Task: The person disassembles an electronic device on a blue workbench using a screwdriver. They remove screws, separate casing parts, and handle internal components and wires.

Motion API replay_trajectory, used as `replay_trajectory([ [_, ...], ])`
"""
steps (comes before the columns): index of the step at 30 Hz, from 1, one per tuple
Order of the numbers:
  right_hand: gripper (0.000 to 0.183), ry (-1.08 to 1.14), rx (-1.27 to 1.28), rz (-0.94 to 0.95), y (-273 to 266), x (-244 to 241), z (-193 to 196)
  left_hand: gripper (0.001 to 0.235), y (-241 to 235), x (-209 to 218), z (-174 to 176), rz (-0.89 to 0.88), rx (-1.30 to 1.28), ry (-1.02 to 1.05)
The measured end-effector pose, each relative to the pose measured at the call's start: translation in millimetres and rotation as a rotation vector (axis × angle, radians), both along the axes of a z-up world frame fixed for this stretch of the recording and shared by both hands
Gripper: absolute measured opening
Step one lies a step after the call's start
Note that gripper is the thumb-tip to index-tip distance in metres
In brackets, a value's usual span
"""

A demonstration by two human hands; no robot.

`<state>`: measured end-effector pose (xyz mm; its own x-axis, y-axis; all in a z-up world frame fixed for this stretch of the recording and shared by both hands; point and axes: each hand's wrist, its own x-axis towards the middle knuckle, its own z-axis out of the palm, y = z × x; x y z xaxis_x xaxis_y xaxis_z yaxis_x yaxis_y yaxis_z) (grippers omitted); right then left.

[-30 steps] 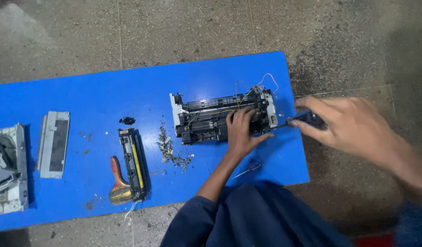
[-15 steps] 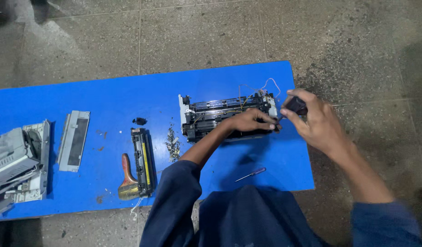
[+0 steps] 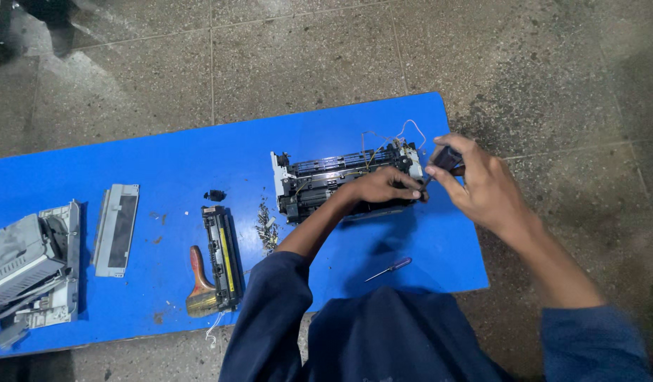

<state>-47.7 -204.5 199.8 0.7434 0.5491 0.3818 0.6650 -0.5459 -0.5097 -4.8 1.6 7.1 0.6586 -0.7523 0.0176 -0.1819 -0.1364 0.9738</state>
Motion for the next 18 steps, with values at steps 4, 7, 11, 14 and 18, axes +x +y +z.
replay_trajectory([
  [4,0.048,-0.011,0.012,0.017,1.2,0.2,-0.6,0.032,0.8,-0.8,-1.2,0.0,-0.02,-0.007],
  [7,0.048,-0.02,0.023,0.023,0.2,-0.6,-1.5,0.032,0.4,-0.9,-3.4,0.016,-0.03,0.003],
  [11,0.048,-0.031,0.012,0.027,-0.1,-1.1,-3.0,0.032,1.4,-0.9,-4.2,0.023,-0.02,0.006],
  [14,0.05,-0.009,-0.015,0.022,3.1,-1.8,0.8,0.031,2.9,-0.2,-0.6,0.014,-0.013,-0.038],
  [18,0.04,-0.047,-0.179,-0.08,11.6,-5.9,16.0,0.031,3.7,-1.5,4.2,0.003,0.003,-0.01],
])
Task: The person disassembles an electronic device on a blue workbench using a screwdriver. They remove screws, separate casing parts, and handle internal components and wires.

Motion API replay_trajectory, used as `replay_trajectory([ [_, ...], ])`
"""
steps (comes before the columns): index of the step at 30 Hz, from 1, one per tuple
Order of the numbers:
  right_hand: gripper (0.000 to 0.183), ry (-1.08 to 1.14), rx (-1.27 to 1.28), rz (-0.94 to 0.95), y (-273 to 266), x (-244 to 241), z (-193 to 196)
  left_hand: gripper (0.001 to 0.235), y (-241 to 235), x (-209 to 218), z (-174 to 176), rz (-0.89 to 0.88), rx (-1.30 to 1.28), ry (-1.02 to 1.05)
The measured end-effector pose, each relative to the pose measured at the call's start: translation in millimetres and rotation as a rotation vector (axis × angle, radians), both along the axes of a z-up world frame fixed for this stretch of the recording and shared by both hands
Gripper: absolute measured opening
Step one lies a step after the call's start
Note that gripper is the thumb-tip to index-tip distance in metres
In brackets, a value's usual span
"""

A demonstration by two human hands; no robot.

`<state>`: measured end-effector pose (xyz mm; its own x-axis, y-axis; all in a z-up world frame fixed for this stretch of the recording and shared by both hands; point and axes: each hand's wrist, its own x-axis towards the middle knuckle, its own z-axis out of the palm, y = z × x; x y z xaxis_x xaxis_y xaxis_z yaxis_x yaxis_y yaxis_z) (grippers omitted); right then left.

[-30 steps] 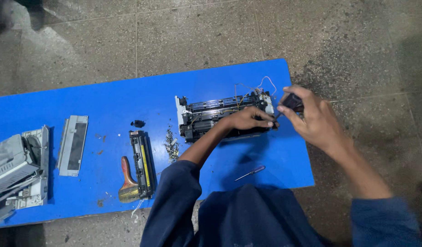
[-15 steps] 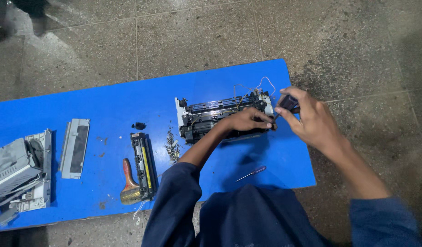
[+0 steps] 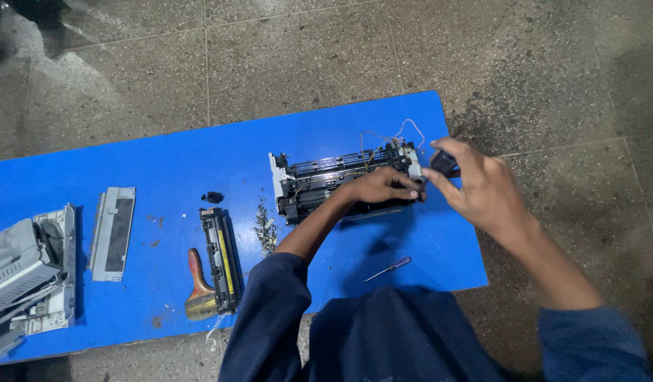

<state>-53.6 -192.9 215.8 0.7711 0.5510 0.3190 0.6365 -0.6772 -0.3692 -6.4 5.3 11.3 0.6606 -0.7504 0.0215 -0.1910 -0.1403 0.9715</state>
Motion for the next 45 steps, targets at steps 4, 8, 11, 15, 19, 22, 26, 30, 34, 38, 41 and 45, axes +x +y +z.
replay_trajectory([
  [4,0.035,-0.038,-0.449,-0.253,5.5,-9.0,18.2,0.03,0.1,-4.2,-4.9,0.018,0.013,-0.047],
  [8,0.02,-0.049,-0.166,0.158,5.6,-2.6,35.6,0.032,-0.1,-6.3,-19.1,0.051,-0.016,-0.035],
  [11,0.023,0.102,-0.098,0.576,8.0,12.4,55.0,0.033,0.9,-10.8,-29.1,0.144,0.111,-0.222],
  [15,0.029,0.37,-0.445,0.302,14.1,24.6,85.6,0.031,-8.2,-17.1,-37.9,0.177,0.014,-0.202],
  [19,0.038,0.53,-0.882,-0.017,25.8,33.9,91.1,0.029,-16.9,-21.6,-44.3,0.264,-0.004,-0.207],
  [22,0.038,0.542,-0.954,0.011,31.6,49.2,74.6,0.028,-17.0,-20.3,-48.5,0.274,-0.012,-0.22],
  [26,0.035,0.635,-0.983,0.133,44.4,79.6,42.7,0.027,-19.9,-26.8,-59.1,0.323,-0.045,-0.207],
  [30,0.029,0.958,-1.105,-0.021,48.1,74.1,38.1,0.027,-29.6,-27.8,-59.6,0.351,-0.066,-0.324],
  [34,0.027,0.819,-1.253,0.011,47.2,64.1,34.9,0.027,-28.6,-31.2,-60.7,0.381,-0.073,-0.349],
  [38,0.032,0.738,-1.283,0.018,42.7,72.0,27.0,0.026,-30.6,-31.4,-59.4,0.346,-0.08,-0.294],
  [41,0.033,0.709,-1.309,0.095,45.0,76.1,28.7,0.029,-26.9,-29.8,-54.5,0.368,-0.096,-0.303],
  [45,0.034,0.585,-1.235,0.139,31.4,66.8,26.1,0.029,-30.3,-32.0,-55.9,0.369,-0.086,-0.306],
])
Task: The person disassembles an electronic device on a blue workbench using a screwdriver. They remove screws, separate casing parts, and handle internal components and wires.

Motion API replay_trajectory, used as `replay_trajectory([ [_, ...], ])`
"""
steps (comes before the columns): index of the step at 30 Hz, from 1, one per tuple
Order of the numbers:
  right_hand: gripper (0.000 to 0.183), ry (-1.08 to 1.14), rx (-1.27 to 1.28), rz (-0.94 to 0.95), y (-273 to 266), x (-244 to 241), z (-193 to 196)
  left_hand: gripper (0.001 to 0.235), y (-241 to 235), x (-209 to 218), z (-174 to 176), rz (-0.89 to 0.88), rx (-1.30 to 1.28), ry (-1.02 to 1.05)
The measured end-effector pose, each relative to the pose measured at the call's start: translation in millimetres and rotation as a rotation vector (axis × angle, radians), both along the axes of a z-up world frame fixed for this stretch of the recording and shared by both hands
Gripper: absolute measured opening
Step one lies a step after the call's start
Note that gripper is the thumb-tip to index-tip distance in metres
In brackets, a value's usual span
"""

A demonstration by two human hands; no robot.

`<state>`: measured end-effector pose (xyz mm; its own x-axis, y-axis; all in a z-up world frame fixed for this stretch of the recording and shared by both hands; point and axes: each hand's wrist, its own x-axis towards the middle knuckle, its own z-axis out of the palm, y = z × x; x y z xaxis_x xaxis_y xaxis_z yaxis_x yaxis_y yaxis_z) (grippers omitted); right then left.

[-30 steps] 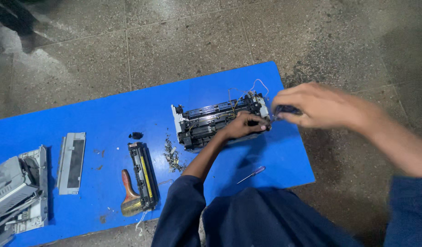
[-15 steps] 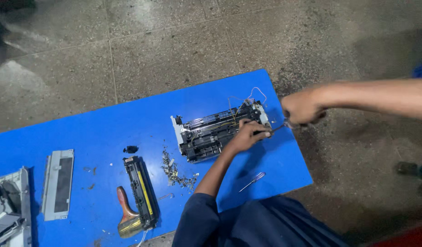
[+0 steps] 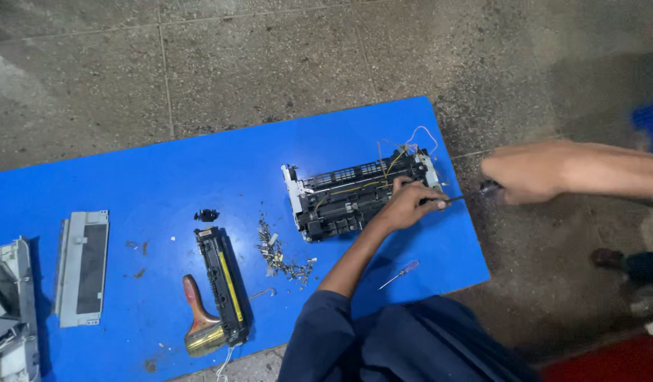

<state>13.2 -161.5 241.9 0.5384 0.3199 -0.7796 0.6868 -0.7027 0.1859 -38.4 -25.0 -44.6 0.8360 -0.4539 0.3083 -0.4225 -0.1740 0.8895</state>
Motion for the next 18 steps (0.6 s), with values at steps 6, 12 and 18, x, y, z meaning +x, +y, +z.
replay_trajectory([
  [6,0.013,-0.078,-0.103,0.682,-13.8,-5.4,-5.5,0.03,0.1,4.1,10.5,0.003,0.023,0.023],
  [12,0.025,-0.132,-0.034,0.93,9.3,2.4,-1.0,0.03,3.0,5.3,2.2,0.039,0.036,0.016],
  [18,0.026,-0.022,-0.109,-0.042,15.1,20.9,30.9,0.029,-1.9,0.6,-2.2,0.083,0.009,-0.034],
])
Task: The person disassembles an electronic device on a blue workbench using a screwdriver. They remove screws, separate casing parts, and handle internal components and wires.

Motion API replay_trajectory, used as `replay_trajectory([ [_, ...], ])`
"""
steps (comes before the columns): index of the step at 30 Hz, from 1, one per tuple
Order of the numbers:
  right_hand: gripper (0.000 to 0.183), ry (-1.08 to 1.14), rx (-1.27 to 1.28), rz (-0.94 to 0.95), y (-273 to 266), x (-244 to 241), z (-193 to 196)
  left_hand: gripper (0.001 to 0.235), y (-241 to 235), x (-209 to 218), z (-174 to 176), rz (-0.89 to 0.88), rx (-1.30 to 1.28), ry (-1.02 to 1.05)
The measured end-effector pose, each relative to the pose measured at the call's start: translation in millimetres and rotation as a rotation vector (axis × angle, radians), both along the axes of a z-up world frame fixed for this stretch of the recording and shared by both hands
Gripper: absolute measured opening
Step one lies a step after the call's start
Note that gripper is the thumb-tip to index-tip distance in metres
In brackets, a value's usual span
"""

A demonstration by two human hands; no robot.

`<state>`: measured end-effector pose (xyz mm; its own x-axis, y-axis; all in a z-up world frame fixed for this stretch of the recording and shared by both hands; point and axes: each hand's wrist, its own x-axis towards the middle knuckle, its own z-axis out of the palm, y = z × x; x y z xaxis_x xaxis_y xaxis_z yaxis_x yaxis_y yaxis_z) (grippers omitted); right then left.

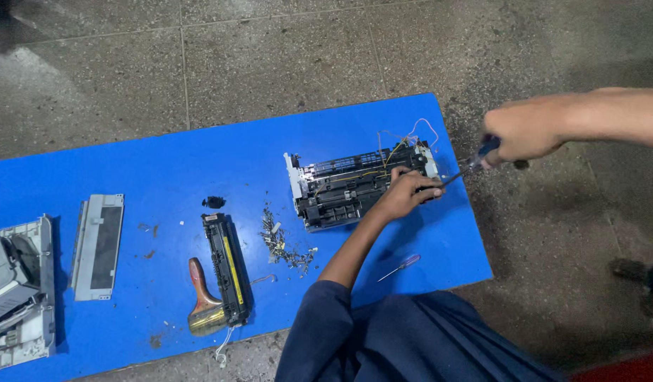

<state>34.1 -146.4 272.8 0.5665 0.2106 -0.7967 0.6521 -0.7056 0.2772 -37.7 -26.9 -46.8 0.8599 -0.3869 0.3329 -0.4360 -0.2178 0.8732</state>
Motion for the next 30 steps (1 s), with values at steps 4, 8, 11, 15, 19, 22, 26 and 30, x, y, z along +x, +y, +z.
replay_trajectory([
  [4,0.015,-0.104,0.007,0.723,-8.1,-4.8,-6.2,0.028,1.9,-1.3,14.6,0.019,0.011,0.011],
  [8,0.03,-0.175,0.092,1.51,-6.5,-6.7,-14.0,0.021,9.0,-10.1,31.8,0.032,0.107,0.064],
  [11,0.03,-0.191,0.124,1.558,-1.8,-8.5,-9.4,0.027,5.7,-11.9,46.0,-0.145,-0.321,0.085],
  [15,0.033,-0.032,0.2,0.877,2.2,-8.3,-3.3,0.022,6.2,-15.4,48.5,-0.079,-0.148,-0.034],
  [19,0.041,0.092,0.103,0.154,-2.6,-7.7,2.4,0.019,1.2,-17.7,49.6,0.005,-0.041,-0.12],
  [22,0.025,0.017,0.113,0.469,-5.3,-17.4,0.5,0.019,-4.6,-15.7,57.3,0.116,0.006,-0.117],
  [26,0.027,-0.137,0.045,1.362,-5.6,-31.7,-13.9,0.027,-0.9,-15.4,65.9,0.185,0.044,0.0],
  [30,0.034,-0.246,0.136,1.588,-10.0,-18.2,-12.8,0.026,5.7,-20.5,64.8,0.024,-0.181,-0.017],
])
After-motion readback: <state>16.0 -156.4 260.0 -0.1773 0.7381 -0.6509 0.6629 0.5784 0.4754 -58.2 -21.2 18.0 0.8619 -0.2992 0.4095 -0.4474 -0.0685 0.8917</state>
